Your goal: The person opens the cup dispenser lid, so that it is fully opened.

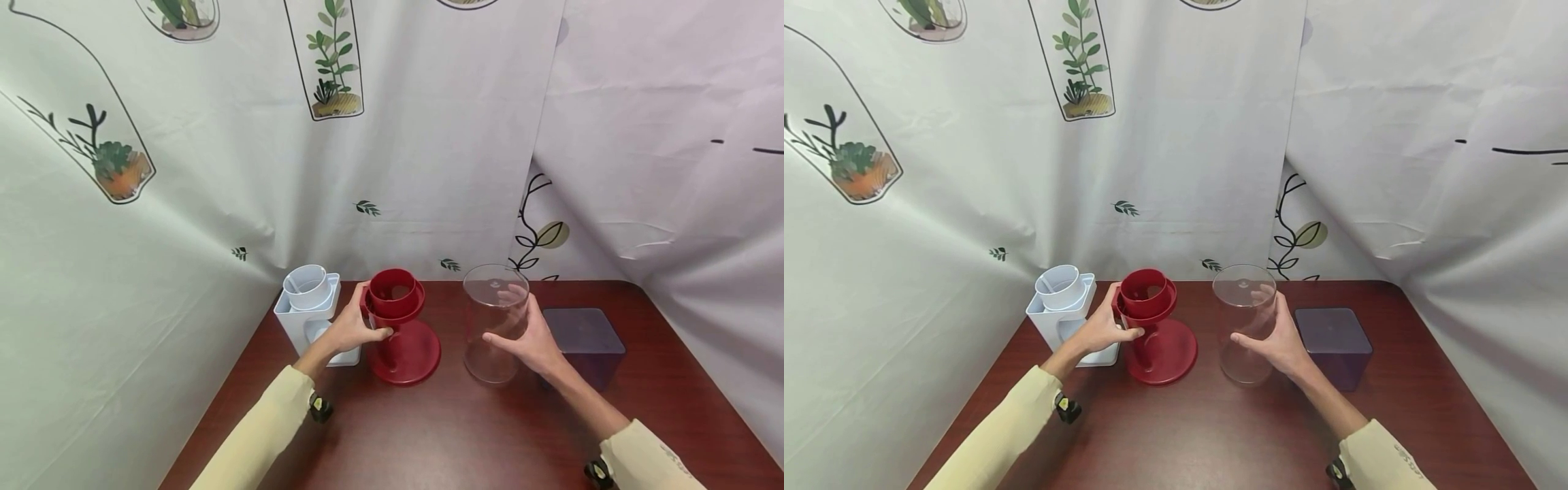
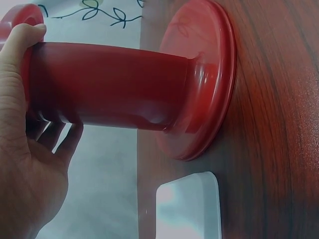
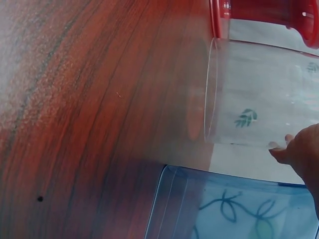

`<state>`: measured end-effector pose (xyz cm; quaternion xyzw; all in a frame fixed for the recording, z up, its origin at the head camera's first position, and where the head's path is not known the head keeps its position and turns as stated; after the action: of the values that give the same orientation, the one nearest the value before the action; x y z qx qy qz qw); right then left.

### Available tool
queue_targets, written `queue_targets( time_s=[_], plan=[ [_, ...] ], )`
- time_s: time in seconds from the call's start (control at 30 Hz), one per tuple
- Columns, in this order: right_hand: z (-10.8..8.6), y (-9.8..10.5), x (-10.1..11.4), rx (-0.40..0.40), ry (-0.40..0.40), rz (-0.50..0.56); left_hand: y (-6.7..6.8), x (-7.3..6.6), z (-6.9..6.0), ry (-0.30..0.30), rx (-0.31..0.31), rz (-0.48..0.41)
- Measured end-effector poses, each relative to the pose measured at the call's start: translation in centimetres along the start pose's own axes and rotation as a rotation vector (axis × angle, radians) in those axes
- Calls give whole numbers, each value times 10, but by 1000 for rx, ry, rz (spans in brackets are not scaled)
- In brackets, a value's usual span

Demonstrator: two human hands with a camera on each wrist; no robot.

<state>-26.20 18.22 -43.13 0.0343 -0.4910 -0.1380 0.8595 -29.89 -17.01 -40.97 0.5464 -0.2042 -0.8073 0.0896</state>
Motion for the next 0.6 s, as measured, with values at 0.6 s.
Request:
queue_targets(
  time_s=[0.6],
  plan=[
    [-3, -5, -3, 5, -3, -40, 2, 21, 7, -9, 12, 25]
  ],
)
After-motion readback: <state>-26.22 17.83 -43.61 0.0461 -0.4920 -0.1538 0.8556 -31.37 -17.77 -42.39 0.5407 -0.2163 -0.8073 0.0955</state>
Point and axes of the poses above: each hand's wrist, its own z-axis towards the middle knuckle, its own y-axis out of the back of the hand, x = y × z, the point moved 7 cm from there along z, towards the middle knuckle, and after that the axes turned 10 degrees about -x, right-handed, at the moved point
